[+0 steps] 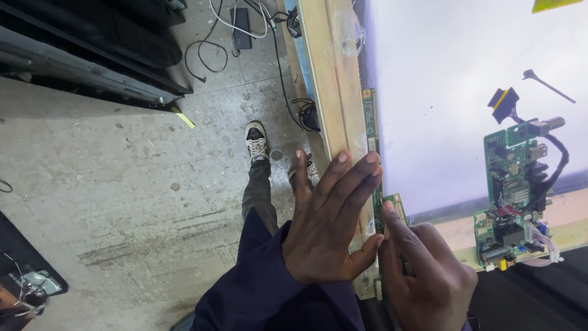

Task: Cleaning the delicate ribbon connectors of a TV panel using a cotton swab and cleaning solution.

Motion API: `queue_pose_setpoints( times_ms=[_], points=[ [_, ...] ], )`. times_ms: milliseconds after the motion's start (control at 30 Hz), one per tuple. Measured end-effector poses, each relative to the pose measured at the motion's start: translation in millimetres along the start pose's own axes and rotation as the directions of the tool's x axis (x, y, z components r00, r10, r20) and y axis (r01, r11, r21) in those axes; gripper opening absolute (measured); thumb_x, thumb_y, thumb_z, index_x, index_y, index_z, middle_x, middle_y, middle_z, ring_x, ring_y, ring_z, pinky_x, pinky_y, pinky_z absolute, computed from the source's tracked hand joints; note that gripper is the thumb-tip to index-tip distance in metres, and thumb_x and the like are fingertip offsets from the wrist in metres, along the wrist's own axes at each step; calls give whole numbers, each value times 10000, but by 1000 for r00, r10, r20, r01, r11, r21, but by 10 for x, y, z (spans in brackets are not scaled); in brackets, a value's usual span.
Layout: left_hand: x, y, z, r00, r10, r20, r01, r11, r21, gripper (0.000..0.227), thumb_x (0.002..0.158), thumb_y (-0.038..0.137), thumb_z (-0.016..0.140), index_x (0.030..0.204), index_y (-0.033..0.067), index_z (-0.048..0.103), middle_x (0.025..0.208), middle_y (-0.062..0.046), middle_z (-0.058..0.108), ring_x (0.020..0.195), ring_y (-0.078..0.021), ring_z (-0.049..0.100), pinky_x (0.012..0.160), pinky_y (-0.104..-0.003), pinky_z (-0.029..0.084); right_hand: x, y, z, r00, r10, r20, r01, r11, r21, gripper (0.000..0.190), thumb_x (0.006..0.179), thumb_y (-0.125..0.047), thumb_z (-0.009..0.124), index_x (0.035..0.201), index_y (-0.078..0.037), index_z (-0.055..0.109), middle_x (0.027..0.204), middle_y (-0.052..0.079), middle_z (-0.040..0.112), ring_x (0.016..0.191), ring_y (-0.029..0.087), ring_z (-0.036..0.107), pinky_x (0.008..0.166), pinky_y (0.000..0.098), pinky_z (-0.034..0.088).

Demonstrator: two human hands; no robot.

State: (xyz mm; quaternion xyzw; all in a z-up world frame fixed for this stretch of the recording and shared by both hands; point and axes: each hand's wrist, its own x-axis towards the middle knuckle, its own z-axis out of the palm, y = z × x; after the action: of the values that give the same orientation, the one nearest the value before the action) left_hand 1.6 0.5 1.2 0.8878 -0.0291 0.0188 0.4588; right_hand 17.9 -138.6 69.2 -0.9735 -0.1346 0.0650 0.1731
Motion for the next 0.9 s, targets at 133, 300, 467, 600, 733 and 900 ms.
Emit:
queue_pose_setpoints(
  times_ms=[133, 300, 467, 600, 733, 900],
  points=[
    [18, -12, -5, 1000, -6, -1, 6, 1000, -22, 692, 930, 418, 551, 1480, 57, 335, 1571, -93, 361, 1511, -284, 242, 1218, -748, 33, -35, -32, -23, 1000, -10, 14, 11, 998, -56, 287, 931, -67, 692, 1205, -146, 712, 703, 7, 503, 513, 162, 354, 486, 273, 338],
    [11, 11, -13, 1000, -10, 19, 10, 1000, 3, 709, 915, 433, 563, 1476, 59, 345, 1572, -91, 358, 1506, -290, 265, 1210, -757, 57, 12, -23, -29, 1000, -9, 16, 9, 1000, -14, 339, 921, -29, 712, 1232, -163, 700, 747, 11, 526, 530, 153, 364, 506, 284, 344],
    [-2, 6, 8, 1000, -10, -1, 10, 1000, -11, 677, 931, 435, 522, 1472, 64, 354, 1563, -83, 372, 1503, -280, 261, 1215, -750, 55, 18, -34, -20, 1000, 8, -2, -8, 999, -31, 290, 931, -37, 705, 1193, -160, 722, 700, 10, 469, 524, 171, 302, 486, 288, 318],
    [0, -1, -7, 1000, -5, 8, 5, 1000, -14, 703, 923, 426, 560, 1483, 69, 329, 1576, -83, 355, 1514, -277, 235, 1220, -751, 33, -41, -88, -44, 1000, 22, 5, -21, 999, -42, 287, 936, -52, 681, 1202, -155, 715, 680, 3, 475, 507, 157, 317, 486, 271, 331],
    [-21, -1, 5, 1000, 4, 31, -4, 1000, 3, 698, 929, 443, 542, 1478, 61, 342, 1571, -87, 357, 1508, -282, 243, 1218, -748, 48, -60, 21, -20, 1000, -22, -1, 22, 1000, -5, 309, 918, -36, 726, 1206, -149, 711, 726, 5, 540, 503, 129, 374, 522, 270, 360],
    [-23, -11, 1, 999, -11, 51, 10, 1000, 10, 776, 886, 418, 633, 1499, 78, 299, 1594, -76, 330, 1531, -278, 213, 1230, -745, 26, -210, -53, -113, 993, 87, 81, -81, 994, -68, 312, 908, -95, 696, 1207, -181, 715, 660, 4, 482, 504, 159, 291, 456, 284, 305]
  ],
)
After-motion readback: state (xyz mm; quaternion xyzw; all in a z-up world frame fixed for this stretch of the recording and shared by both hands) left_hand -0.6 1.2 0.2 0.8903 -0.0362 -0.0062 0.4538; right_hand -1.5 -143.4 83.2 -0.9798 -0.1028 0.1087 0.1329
